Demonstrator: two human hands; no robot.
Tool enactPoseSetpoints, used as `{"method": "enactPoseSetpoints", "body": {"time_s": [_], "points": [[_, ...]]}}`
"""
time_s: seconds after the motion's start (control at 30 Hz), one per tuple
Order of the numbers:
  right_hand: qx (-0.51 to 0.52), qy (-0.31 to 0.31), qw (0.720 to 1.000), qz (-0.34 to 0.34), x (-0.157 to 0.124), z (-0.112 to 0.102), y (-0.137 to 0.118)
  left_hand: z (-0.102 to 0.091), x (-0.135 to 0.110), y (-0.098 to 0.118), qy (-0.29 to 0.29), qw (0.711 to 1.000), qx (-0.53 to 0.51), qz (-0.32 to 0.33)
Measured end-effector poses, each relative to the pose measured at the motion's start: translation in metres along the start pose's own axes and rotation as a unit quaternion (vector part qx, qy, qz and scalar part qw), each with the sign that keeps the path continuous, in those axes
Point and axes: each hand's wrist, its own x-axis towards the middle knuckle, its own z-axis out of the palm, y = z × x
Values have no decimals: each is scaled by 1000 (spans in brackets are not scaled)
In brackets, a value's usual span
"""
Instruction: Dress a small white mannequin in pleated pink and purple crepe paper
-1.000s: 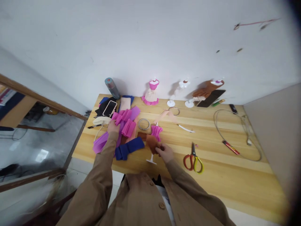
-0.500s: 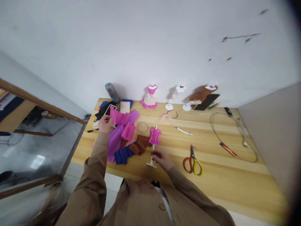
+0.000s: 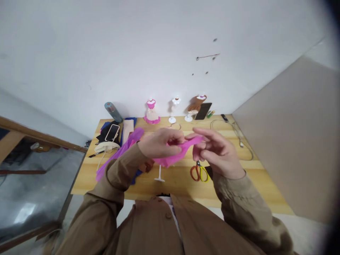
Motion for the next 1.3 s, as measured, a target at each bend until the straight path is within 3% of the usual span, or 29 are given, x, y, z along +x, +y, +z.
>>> {"method": "enactPoseSetpoints", "body": {"time_s": [0.1, 0.2, 0.3, 0.47, 0.7, 0.93, 1.3], "points": [[6, 87, 996, 17, -6, -10, 6, 9, 27, -11, -35, 998, -41, -35], [32, 167, 985, 16, -9, -19, 8, 14, 41, -16, -2, 995, -81, -50], [44, 204, 978, 9, -13, -26, 3, 17, 43, -16, 18, 988, -133, -73], [34, 220, 975, 20, -21, -31, 4, 28, 34, -19, 52, 973, -185, -129], [-9, 215, 976, 27, -24, -22, 15, 50, 14, -25, 188, 938, -237, -167], [-94, 278, 956, -8, -16, -26, 30, 60, 8, -37, 249, 907, -273, -205], [71, 290, 945, 134, -37, -19, 47, 85, 7, -46, 335, 872, -310, -177]]}}
